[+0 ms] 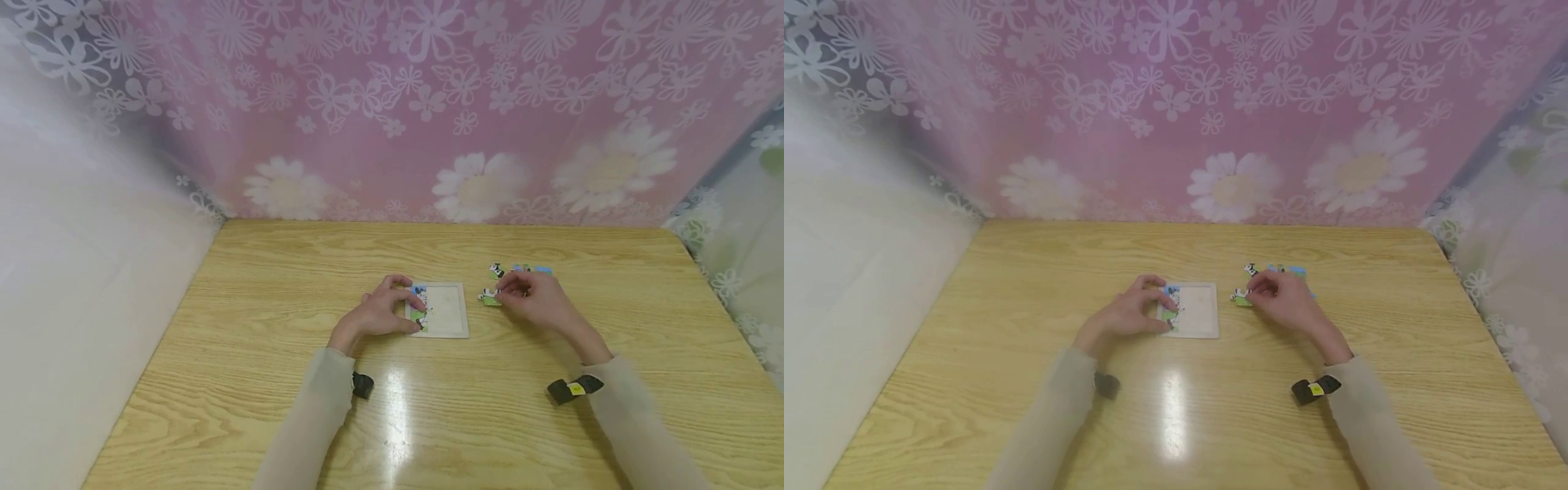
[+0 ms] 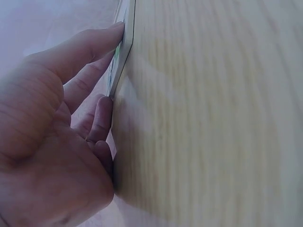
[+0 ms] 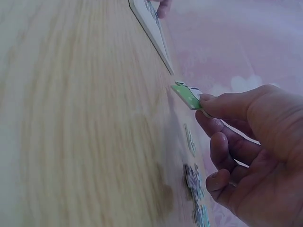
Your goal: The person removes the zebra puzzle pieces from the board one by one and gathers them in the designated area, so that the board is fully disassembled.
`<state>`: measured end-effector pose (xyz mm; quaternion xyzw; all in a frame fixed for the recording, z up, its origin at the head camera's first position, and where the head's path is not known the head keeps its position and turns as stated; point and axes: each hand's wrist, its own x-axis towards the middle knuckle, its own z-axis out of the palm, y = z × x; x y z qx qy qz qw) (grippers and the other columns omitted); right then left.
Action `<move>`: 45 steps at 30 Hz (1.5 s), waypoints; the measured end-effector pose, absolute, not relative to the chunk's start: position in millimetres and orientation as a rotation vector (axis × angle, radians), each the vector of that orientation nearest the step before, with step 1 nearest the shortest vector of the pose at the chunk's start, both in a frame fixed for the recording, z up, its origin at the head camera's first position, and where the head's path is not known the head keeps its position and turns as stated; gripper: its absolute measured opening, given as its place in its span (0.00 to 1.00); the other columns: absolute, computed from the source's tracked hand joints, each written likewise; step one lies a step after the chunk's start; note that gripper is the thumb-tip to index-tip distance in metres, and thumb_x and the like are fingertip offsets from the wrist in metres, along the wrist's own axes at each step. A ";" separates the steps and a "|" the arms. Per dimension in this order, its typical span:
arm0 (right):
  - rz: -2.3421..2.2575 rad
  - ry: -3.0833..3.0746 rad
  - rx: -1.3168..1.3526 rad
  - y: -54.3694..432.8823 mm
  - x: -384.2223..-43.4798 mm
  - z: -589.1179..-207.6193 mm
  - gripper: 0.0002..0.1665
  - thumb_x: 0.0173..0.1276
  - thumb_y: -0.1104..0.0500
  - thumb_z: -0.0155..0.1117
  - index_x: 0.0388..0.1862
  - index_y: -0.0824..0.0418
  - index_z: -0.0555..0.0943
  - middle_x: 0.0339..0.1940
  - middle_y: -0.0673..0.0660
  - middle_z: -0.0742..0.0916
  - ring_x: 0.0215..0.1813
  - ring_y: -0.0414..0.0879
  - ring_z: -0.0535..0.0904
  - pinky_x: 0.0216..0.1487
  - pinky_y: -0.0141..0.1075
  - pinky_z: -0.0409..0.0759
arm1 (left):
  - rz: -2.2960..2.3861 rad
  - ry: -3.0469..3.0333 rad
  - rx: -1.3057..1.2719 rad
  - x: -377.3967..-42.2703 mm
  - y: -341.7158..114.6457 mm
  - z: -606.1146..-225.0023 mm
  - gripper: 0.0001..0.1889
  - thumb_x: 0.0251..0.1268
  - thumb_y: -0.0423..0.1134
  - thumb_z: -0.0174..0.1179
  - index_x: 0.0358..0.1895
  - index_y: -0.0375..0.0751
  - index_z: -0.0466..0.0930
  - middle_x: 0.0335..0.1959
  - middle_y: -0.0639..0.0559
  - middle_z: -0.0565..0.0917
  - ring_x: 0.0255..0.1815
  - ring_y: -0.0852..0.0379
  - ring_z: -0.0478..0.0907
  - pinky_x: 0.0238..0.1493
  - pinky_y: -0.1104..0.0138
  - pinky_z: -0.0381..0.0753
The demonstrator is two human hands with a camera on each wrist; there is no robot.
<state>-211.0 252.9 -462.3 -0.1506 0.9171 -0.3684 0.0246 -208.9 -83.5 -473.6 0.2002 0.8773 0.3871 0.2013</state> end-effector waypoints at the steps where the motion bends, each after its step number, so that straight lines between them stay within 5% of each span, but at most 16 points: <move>1: -1.123 2.855 -0.461 255.1 -211.6 -461.7 0.05 0.70 0.58 0.71 0.42 0.58 0.87 0.36 0.55 0.90 0.36 0.38 0.82 0.37 0.31 0.78 | 1.083 2.451 0.561 -208.9 -83.4 -473.6 0.12 0.61 0.45 0.74 0.47 0.61 0.87 0.76 0.56 0.61 0.77 0.47 0.62 0.70 0.41 0.50; 29: -0.907 2.989 -0.477 266.5 -221.7 -466.4 0.09 0.71 0.55 0.69 0.43 0.59 0.87 0.35 0.54 0.89 0.35 0.43 0.79 0.38 0.36 0.75 | 1.099 2.428 0.575 -211.9 -84.8 -472.5 0.11 0.64 0.45 0.72 0.48 0.60 0.86 0.76 0.55 0.61 0.78 0.45 0.60 0.75 0.34 0.42; 38: -1.054 2.884 -0.563 238.4 -213.5 -456.9 0.09 0.73 0.54 0.67 0.45 0.57 0.87 0.37 0.53 0.89 0.40 0.46 0.82 0.39 0.35 0.77 | 1.244 2.436 0.514 -215.5 -92.0 -474.1 0.16 0.68 0.41 0.69 0.57 0.53 0.83 0.71 0.51 0.69 0.68 0.49 0.73 0.70 0.51 0.71; 45: -1.094 2.826 -0.689 207.3 -215.7 -463.0 0.05 0.71 0.56 0.69 0.42 0.55 0.88 0.38 0.51 0.90 0.41 0.45 0.83 0.42 0.39 0.78 | 1.126 2.624 0.440 -216.7 -88.2 -470.2 0.28 0.65 0.50 0.71 0.67 0.50 0.78 0.72 0.48 0.69 0.73 0.44 0.66 0.75 0.46 0.64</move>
